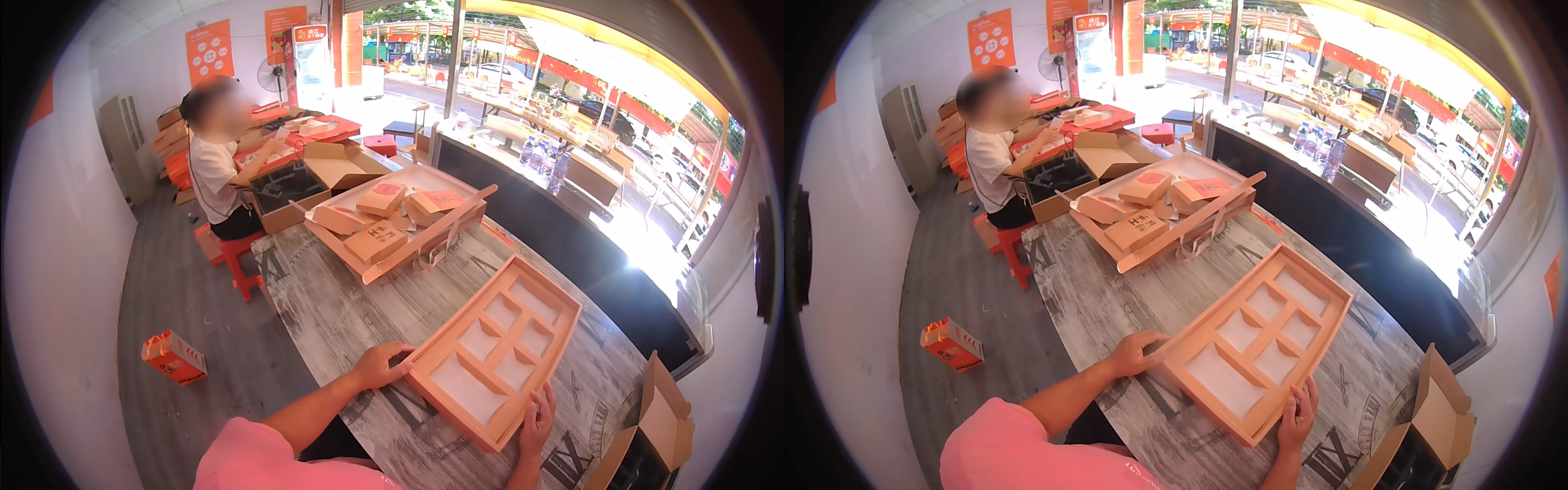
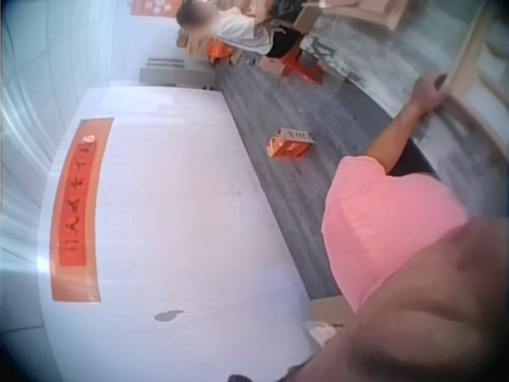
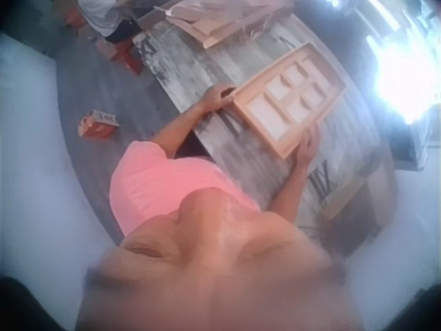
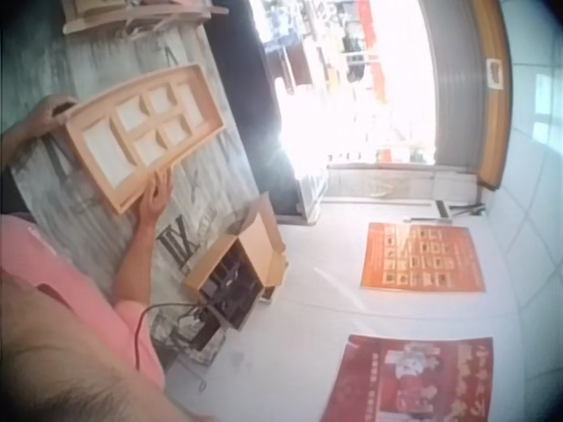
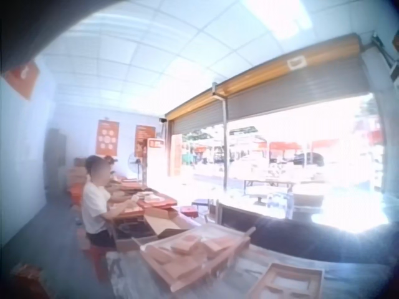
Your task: The person assembles a flat cardboard tray by folding its sides and inserting a white paper liner. They then place a compartmentalized insert into the tray and pack small red boxes into the compartments.
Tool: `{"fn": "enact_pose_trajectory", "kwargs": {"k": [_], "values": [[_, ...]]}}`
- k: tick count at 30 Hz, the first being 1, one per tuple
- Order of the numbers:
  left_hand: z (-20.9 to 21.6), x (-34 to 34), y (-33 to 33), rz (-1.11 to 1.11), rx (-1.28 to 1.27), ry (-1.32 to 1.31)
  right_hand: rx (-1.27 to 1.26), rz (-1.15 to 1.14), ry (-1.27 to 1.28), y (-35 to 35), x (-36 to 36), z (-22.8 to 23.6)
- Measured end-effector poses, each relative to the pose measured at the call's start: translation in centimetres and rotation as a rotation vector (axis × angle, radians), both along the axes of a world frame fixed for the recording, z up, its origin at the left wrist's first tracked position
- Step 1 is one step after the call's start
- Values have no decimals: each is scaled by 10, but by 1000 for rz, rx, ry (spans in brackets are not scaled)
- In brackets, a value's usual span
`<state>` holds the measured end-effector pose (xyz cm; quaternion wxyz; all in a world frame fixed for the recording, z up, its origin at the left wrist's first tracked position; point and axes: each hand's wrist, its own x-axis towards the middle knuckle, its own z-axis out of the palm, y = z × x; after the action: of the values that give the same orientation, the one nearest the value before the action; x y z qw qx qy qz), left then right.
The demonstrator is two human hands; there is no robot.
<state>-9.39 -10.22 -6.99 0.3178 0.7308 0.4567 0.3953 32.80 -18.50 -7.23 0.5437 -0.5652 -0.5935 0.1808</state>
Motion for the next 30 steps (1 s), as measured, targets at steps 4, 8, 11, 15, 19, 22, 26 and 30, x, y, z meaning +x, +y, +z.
{"fn": "enact_pose_trajectory", "kwargs": {"k": [4, 8, 11, 15, 19, 22, 26, 30], "values": [[1, 1, 0, -2, 5, 8, 4, 9, 27, 0, 0, -1], [2, 2, -1, 2, -8, -14, 4, 4, 45, 0, 1, -3], [10, 4, -4, -25, 45, -171, -4, 3, 31, 0, 2, -2], [13, 2, -4, -21, 262, -213, -10, 1, 25, 0, -1, 1], [63, 15, -3, -35, 484, -230, 1, 7, 41, 1, -1, 1], [120, 23, -2, -118, 693, -242, -6, -16, 13, -2, 0, 1], [217, 33, -17, -296, 1046, -230, -2, 8, 14, -1, -3, 6], [285, 38, -47, -494, 1189, -232, -14, -9, 23, 0, 0, 4]]}}
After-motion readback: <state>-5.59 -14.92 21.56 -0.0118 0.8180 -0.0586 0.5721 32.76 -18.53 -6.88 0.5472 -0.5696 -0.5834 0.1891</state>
